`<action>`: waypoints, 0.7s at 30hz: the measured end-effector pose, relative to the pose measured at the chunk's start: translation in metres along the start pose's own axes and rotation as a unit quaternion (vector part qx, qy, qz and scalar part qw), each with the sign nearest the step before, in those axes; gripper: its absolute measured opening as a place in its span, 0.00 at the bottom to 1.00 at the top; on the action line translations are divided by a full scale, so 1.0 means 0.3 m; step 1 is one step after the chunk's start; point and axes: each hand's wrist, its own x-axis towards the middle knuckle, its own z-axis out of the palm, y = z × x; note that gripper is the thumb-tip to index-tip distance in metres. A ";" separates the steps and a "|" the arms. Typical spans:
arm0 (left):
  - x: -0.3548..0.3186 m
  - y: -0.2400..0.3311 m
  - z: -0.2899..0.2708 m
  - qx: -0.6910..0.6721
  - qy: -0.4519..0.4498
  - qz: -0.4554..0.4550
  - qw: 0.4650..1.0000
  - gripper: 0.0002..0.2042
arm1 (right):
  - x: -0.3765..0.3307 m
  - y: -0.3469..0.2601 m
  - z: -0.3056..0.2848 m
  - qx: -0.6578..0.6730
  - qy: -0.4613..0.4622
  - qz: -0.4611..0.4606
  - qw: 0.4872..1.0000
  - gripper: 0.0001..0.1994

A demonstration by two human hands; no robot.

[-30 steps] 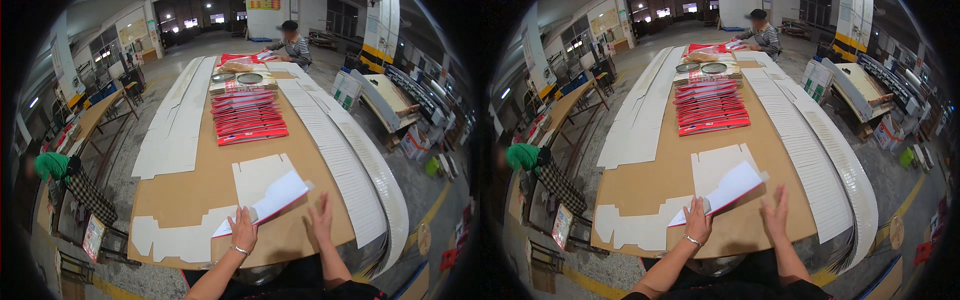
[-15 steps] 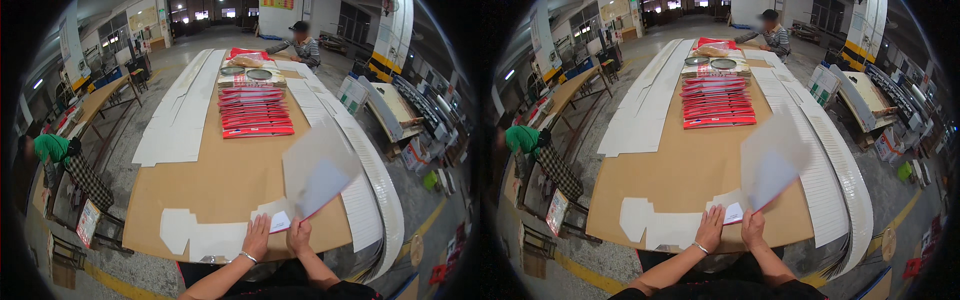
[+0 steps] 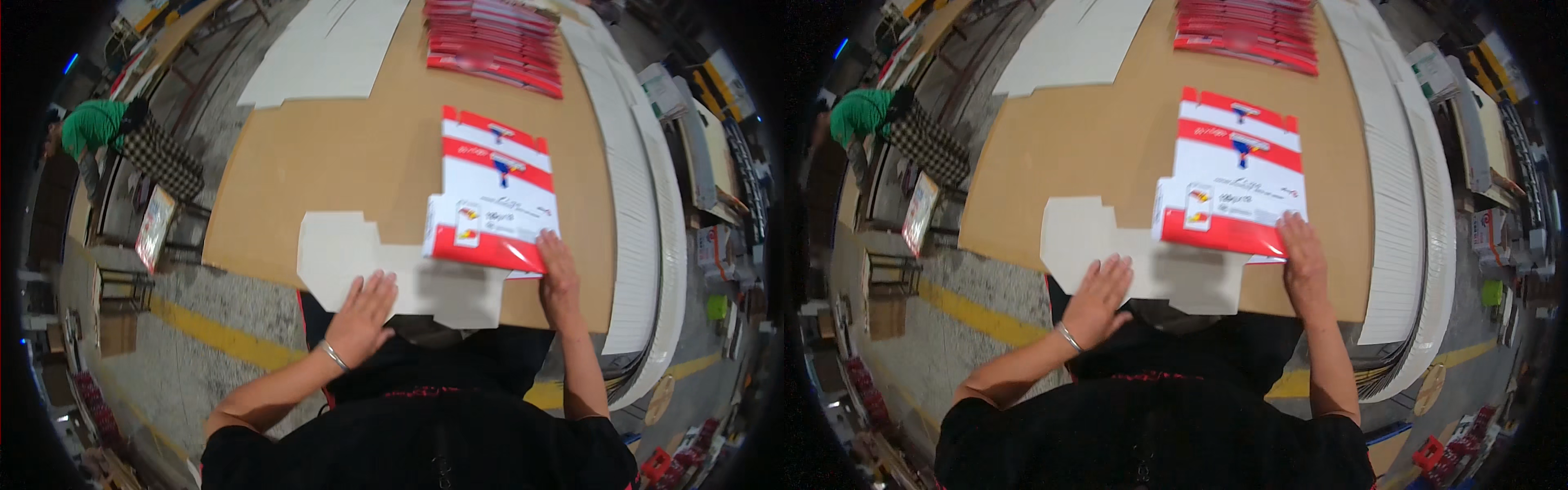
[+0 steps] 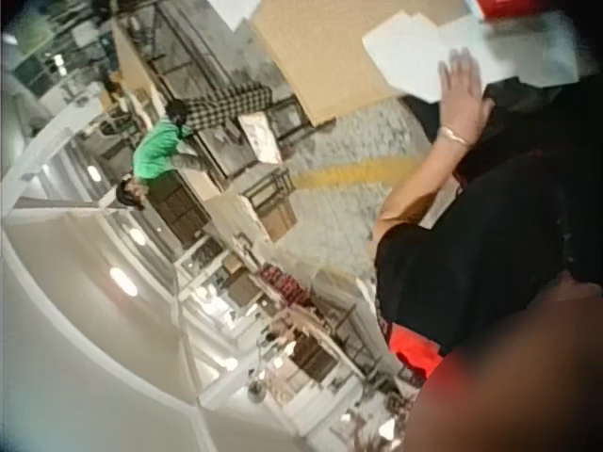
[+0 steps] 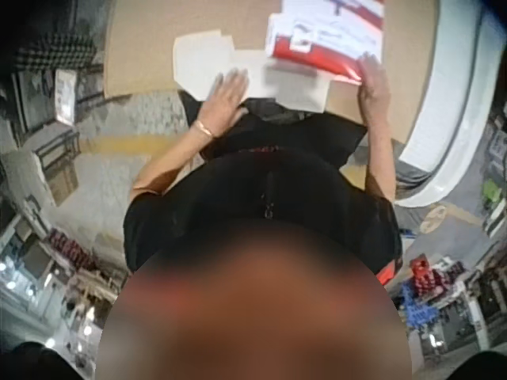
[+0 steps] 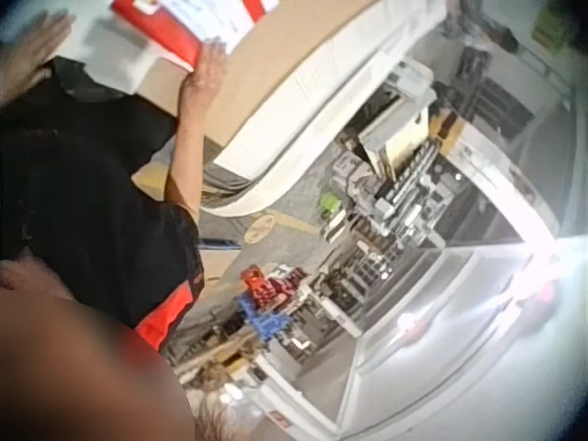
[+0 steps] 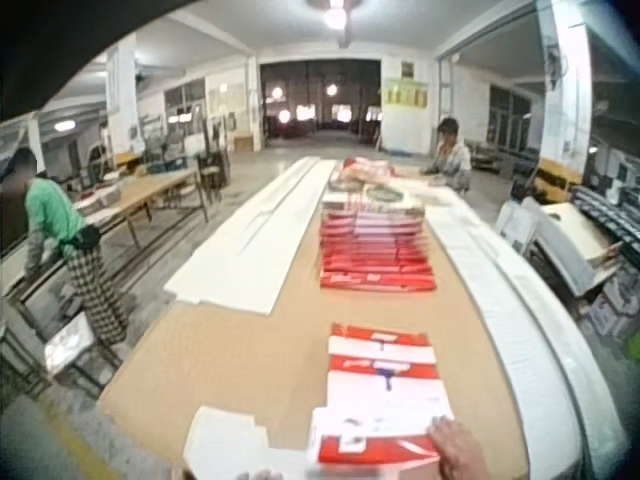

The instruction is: Folding white and red cardboard sheets into envelopes in an industrial packaging environment.

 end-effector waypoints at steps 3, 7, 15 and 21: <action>-0.011 -0.058 -0.040 -0.026 0.061 0.025 0.997 0.32 | -0.021 0.016 0.002 0.020 -0.007 0.027 0.999 0.28; 0.032 -0.157 -0.026 -0.111 0.147 0.095 0.978 0.25 | -0.035 0.023 0.002 0.032 -0.010 0.043 0.999 0.28; 0.135 -0.147 -0.003 -0.285 0.217 -0.138 0.923 0.09 | -0.085 0.040 0.017 0.115 0.009 0.126 0.985 0.29; 0.192 -0.078 0.033 -0.005 0.227 -0.125 0.966 0.12 | -0.086 0.050 0.012 0.070 -0.001 0.058 0.996 0.30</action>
